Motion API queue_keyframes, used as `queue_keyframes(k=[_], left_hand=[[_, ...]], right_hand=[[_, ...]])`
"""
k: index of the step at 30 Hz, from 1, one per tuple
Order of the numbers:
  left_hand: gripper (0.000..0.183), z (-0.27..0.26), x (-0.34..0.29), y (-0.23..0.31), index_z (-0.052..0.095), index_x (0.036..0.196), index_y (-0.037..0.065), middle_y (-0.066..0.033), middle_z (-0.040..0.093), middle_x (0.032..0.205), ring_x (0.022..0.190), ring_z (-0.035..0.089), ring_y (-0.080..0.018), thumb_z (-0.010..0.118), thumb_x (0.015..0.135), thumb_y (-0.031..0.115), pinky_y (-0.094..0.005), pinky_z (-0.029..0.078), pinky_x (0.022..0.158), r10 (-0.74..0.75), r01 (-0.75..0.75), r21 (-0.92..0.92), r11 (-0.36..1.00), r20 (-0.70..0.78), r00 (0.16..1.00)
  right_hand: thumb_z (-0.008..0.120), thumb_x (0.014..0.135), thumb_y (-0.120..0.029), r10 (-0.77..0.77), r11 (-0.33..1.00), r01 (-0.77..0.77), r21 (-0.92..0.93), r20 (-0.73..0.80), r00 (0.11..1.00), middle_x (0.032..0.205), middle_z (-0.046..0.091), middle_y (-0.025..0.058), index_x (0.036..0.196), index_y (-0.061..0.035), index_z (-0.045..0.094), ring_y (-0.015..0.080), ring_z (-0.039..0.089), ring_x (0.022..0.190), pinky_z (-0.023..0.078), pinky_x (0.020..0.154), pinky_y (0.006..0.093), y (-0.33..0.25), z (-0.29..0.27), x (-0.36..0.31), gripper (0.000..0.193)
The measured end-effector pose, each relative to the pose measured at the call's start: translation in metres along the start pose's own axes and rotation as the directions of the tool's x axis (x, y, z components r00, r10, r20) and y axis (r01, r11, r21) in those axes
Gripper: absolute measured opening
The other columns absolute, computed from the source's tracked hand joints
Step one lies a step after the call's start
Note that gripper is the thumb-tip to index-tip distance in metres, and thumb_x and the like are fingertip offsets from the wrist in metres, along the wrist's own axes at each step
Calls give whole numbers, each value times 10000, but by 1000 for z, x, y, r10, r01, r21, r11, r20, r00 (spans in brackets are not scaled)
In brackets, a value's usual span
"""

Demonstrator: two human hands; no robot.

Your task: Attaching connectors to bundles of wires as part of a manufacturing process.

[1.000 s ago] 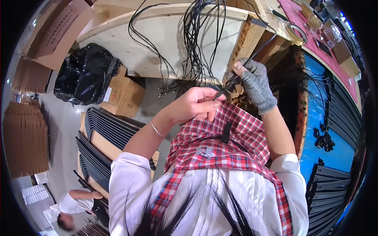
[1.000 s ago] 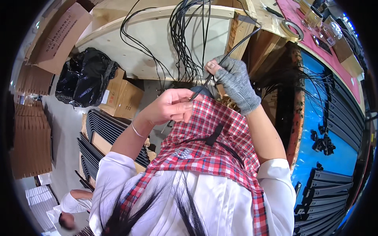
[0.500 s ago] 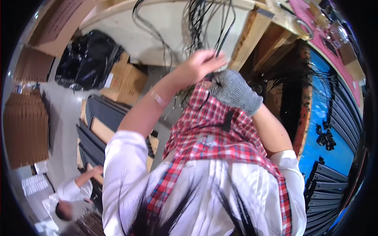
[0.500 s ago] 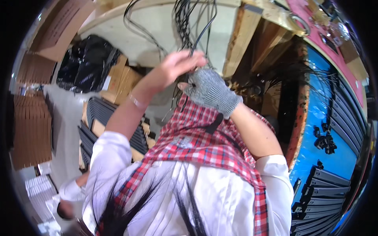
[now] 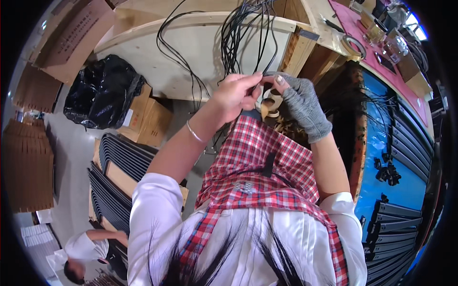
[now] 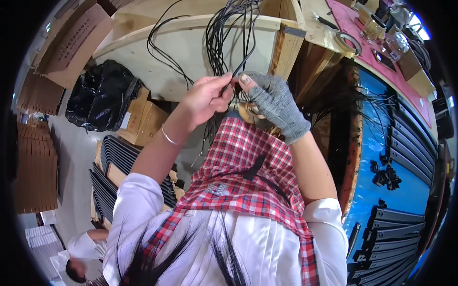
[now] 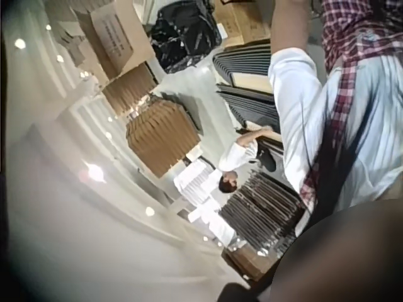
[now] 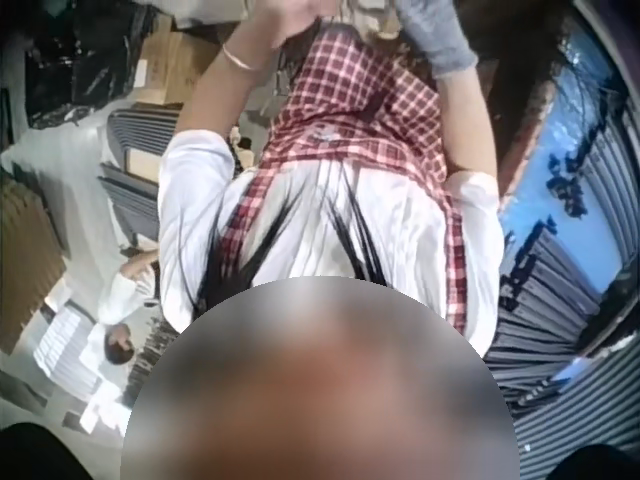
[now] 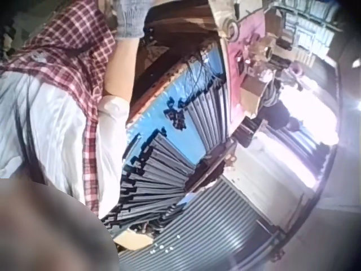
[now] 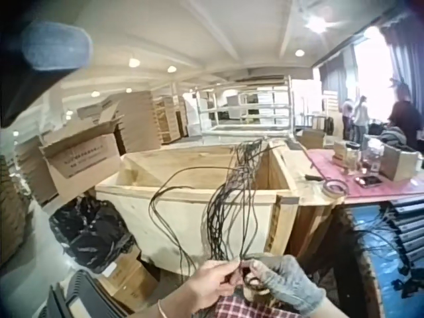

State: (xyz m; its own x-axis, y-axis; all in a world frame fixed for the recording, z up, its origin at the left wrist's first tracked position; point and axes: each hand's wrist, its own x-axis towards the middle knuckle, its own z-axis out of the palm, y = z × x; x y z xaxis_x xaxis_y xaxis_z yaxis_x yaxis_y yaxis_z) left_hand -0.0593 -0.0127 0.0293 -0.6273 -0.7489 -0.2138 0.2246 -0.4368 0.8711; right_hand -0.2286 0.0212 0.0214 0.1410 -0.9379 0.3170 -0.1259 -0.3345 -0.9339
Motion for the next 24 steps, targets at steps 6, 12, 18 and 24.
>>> queue_keyframes(k=[6,12,18,24], left_hand=[[261,2,-9,-1,525,800,6,-6,435,571,399,293,-45,448,884,241,-194,226,380,-108,123,-211,970,78,991],[275,-10,-14,10,506,937,-27,11,417,575,428,292,-52,424,895,232,-193,239,408,-82,101,-202,974,98,992],[281,-36,0,15,486,1023,-79,-19,481,636,452,314,-56,474,868,154,-203,248,421,133,-121,161,980,-72,988],[239,-35,-1,12,506,1004,-89,-51,522,683,486,350,-57,495,823,67,-207,264,438,104,-101,85,991,-27,994]], right_hand=[[525,844,-312,-21,995,5,-96,-174,984,808,612,90,967,18,611,119,549,727,446,648,240,8,-3,6,362],[559,828,-270,187,966,-214,144,180,966,720,612,64,916,11,620,81,543,638,438,572,204,4,-3,-8,301],[582,814,-254,202,973,-207,98,62,977,609,562,16,823,-8,625,43,447,479,340,427,177,21,-2,-2,251],[591,807,-255,195,980,-198,20,125,973,563,515,-19,776,-7,621,40,413,465,309,413,195,13,-5,17,252]])
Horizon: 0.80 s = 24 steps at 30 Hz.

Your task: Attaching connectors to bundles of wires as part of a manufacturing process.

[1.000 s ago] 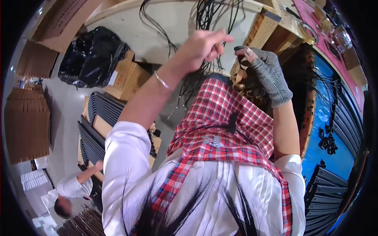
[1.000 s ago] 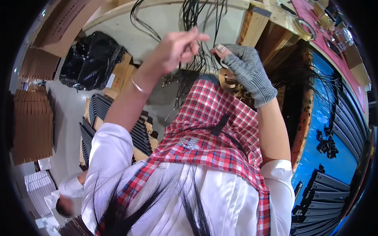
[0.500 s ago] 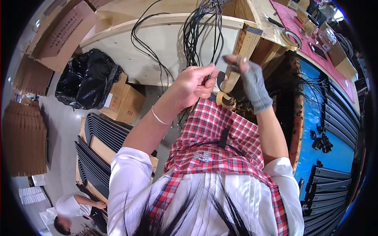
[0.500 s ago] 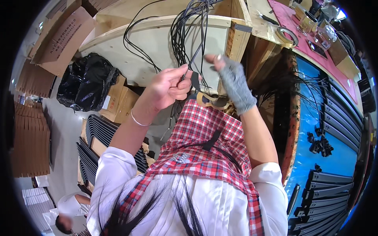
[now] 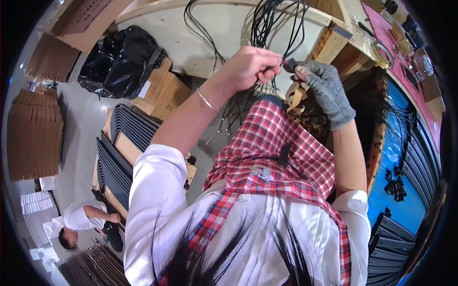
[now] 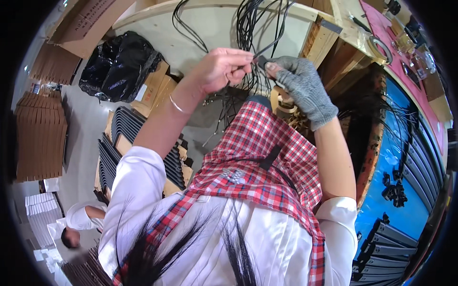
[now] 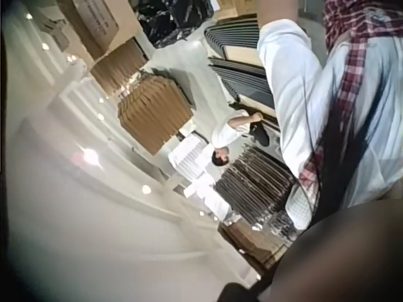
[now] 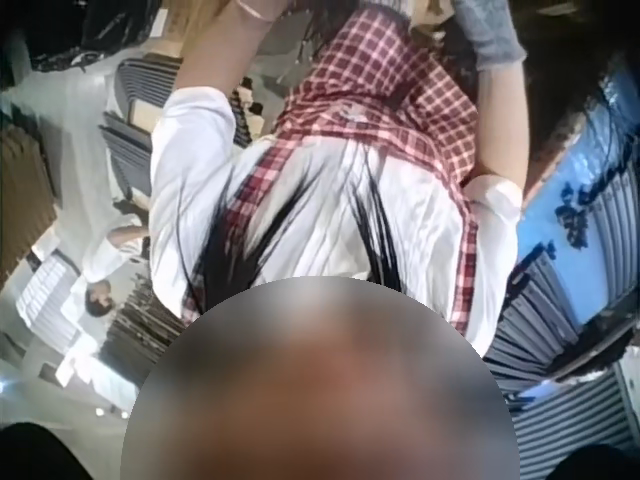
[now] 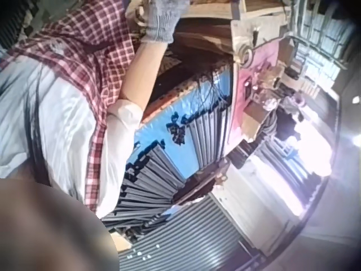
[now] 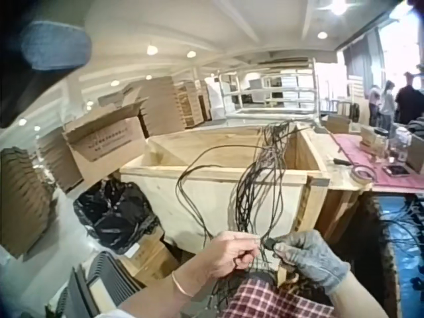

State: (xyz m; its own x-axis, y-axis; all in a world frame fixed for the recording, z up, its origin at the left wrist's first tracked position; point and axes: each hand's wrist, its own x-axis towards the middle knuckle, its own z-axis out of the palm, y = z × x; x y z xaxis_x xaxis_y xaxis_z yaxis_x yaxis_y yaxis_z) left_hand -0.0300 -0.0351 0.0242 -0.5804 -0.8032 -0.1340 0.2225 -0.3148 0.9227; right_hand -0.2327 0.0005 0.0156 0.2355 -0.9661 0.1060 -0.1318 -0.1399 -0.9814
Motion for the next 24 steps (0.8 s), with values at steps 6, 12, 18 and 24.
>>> queue_keyframes(k=[6,12,18,24], left_hand=[[120,12,-9,-12,562,836,-86,-59,510,643,480,377,-61,536,757,0,-206,265,407,45,-41,-159,986,24,999],[102,20,-9,-10,569,796,-65,-53,510,639,454,355,-49,548,771,32,-201,239,395,55,-54,-141,989,5,998],[137,24,-8,-13,556,809,-23,-41,502,655,467,348,-45,511,827,105,-195,261,416,35,-40,-59,997,-96,995],[121,42,-22,-9,537,763,-17,-34,488,627,440,342,-45,519,821,87,-190,247,398,27,-51,-227,973,-108,994]], right_hand=[[597,800,-267,15,1000,-15,0,4,1000,564,521,-17,757,1,620,41,407,479,320,431,200,-9,7,-1,273],[602,795,-285,23,998,-23,-56,13,1000,552,499,-21,732,10,619,38,393,487,316,435,199,-12,5,-1,302],[607,788,-304,-6,999,6,44,-4,1000,572,515,-1,772,12,621,54,426,514,354,466,209,-1,6,4,317],[616,779,-278,62,864,26,503,-157,986,687,592,76,857,30,620,105,522,610,442,575,234,20,14,15,318]])
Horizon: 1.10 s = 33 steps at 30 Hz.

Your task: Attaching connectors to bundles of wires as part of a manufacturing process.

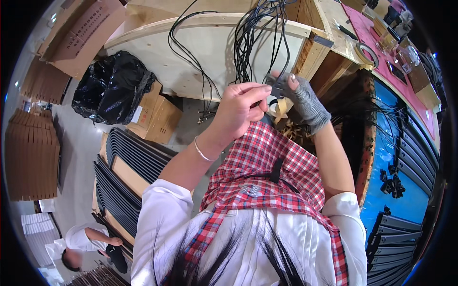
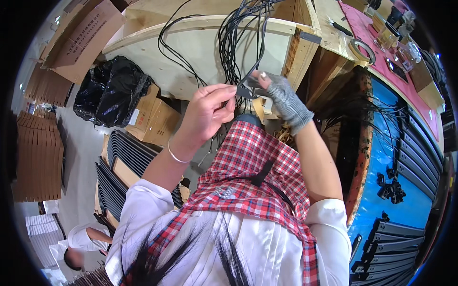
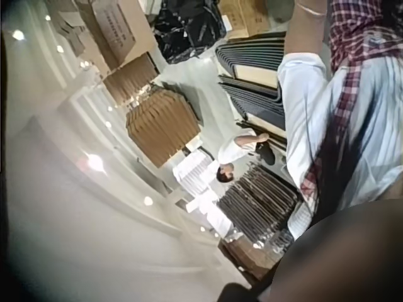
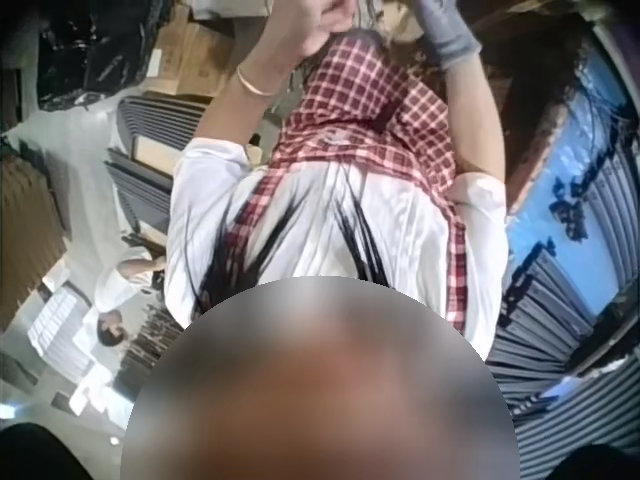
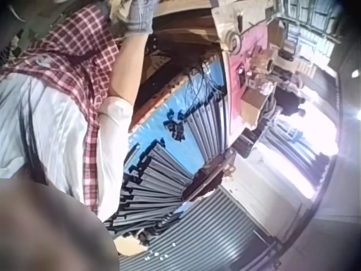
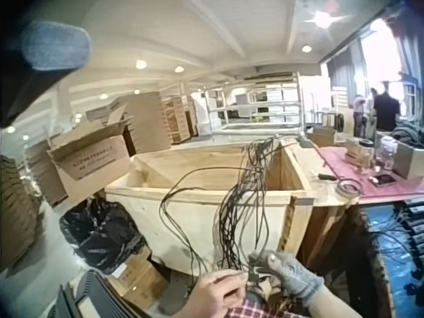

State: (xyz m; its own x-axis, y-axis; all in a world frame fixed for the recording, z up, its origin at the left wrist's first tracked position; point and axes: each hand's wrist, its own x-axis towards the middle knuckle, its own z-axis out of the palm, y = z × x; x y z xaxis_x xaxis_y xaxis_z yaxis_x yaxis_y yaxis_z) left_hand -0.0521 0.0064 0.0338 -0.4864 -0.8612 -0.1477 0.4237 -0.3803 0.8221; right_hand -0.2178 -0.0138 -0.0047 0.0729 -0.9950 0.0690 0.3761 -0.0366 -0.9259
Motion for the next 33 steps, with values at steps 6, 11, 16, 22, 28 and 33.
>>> queue_keyframes(k=[6,11,16,22,28,33], left_hand=[[110,-15,-1,8,537,788,-33,-55,503,631,441,371,-50,562,793,75,-193,266,384,-124,135,-246,960,59,990],[83,-24,-13,9,523,860,-30,-61,525,671,476,398,-44,492,833,41,-185,296,427,-154,173,-175,969,117,981],[107,-16,-17,9,538,856,-66,-93,551,685,476,410,-50,546,794,21,-192,328,432,-52,50,-70,996,-29,998],[115,-24,-16,-10,543,909,-50,-121,583,703,498,413,-59,523,813,10,-189,322,457,172,-123,464,877,-64,983],[96,-15,-17,-3,553,880,-44,-97,584,680,504,446,-61,527,806,12,-178,347,467,129,-136,128,982,64,990],[102,-2,-14,0,559,903,-21,-75,585,685,510,444,-60,510,825,22,-177,352,478,301,-251,449,857,-43,953]], right_hand=[[624,759,-229,-36,998,52,-30,398,917,835,610,102,916,47,613,140,565,741,456,668,258,-18,15,18,318],[627,746,-179,-123,941,271,-204,541,832,838,608,69,915,33,610,133,559,748,450,667,263,-24,19,4,272],[604,767,-138,-68,796,366,-482,530,845,795,592,50,906,10,602,117,538,736,437,673,257,-34,22,-7,203],[587,788,-135,-268,530,536,-657,470,841,805,586,53,910,1,595,117,530,757,428,699,252,-17,9,-12,183],[563,810,-152,-270,840,381,-386,312,911,826,612,81,891,6,608,130,558,763,439,688,259,-35,15,-24,183],[537,833,-181,-290,664,419,-619,303,908,756,626,91,829,28,611,122,574,705,451,643,270,-48,12,-4,221]])
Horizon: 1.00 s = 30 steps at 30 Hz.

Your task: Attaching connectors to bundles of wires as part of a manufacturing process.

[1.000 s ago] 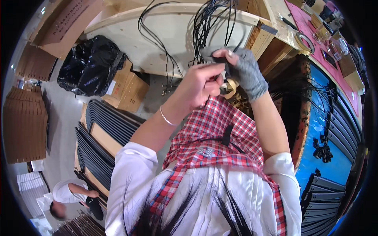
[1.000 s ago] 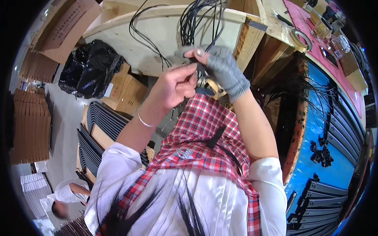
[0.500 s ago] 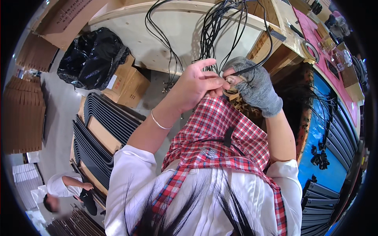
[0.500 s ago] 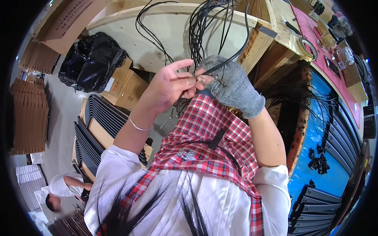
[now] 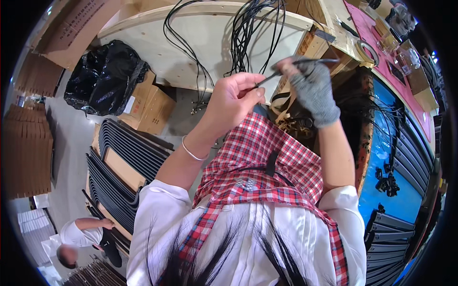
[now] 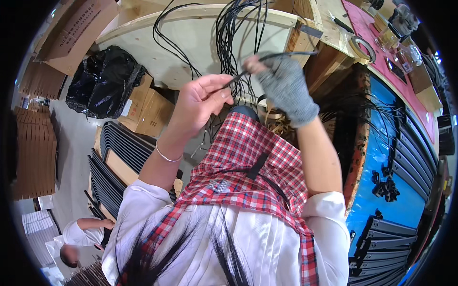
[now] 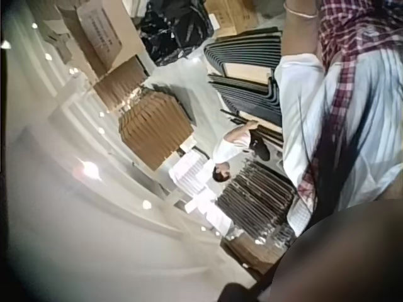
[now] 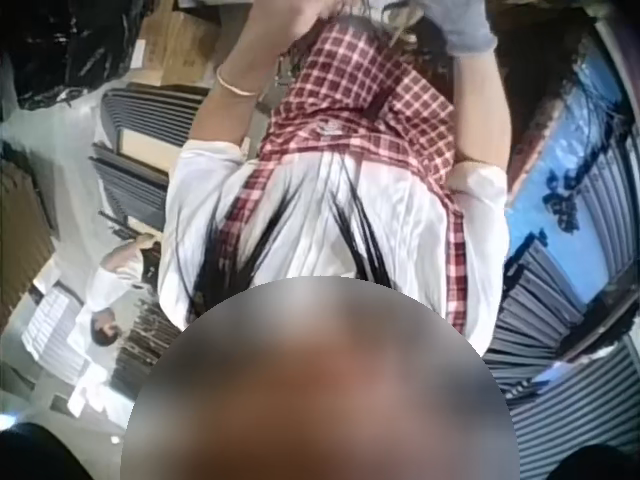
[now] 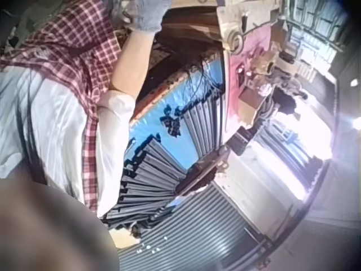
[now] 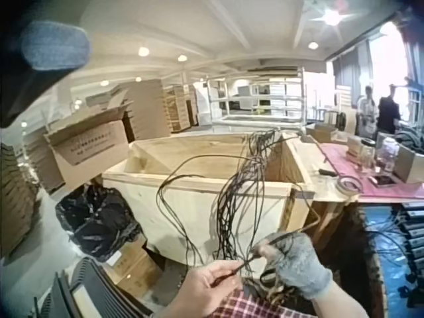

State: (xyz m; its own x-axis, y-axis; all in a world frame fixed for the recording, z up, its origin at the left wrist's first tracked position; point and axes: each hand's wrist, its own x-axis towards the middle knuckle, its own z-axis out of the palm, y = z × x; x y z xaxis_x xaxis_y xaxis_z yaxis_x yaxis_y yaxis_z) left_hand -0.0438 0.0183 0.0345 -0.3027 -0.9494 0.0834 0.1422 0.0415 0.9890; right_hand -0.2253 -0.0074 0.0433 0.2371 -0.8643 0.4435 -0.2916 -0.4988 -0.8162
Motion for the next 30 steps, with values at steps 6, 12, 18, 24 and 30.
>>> queue_keyframes(k=[6,12,18,24,30], left_hand=[[180,-30,21,-18,540,895,-32,-99,597,716,561,542,-126,583,783,102,-250,442,549,386,-254,500,828,-179,905],[122,12,9,-85,530,877,-27,-49,560,791,726,535,-85,544,818,78,-196,431,604,280,-347,687,639,213,936],[102,28,3,-68,527,843,-24,-51,527,674,563,501,-107,497,841,74,-218,402,507,-56,54,155,986,12,998],[161,8,4,-39,521,800,-29,-26,470,580,436,390,-76,497,853,122,-218,315,413,-211,337,-371,865,341,916],[192,8,2,-19,517,765,-34,-28,459,589,431,375,-87,489,857,132,-219,296,407,-190,441,-515,735,467,863]], right_hand=[[551,833,-259,106,967,-137,-213,-149,983,567,583,70,622,32,559,111,529,500,425,490,272,29,-23,21,360],[610,787,-294,430,889,-416,-190,40,902,480,510,46,596,5,540,84,423,458,373,450,271,41,6,-6,361],[621,775,-292,387,897,-367,-248,39,921,457,494,39,581,-2,548,82,402,447,355,434,297,40,8,-12,357],[597,798,-251,348,832,-314,457,10,937,552,522,3,667,-6,582,66,433,510,367,461,258,11,16,-23,277],[583,806,-229,134,800,-120,588,20,991,580,523,2,704,-7,574,67,450,539,381,476,255,21,9,-27,245]])
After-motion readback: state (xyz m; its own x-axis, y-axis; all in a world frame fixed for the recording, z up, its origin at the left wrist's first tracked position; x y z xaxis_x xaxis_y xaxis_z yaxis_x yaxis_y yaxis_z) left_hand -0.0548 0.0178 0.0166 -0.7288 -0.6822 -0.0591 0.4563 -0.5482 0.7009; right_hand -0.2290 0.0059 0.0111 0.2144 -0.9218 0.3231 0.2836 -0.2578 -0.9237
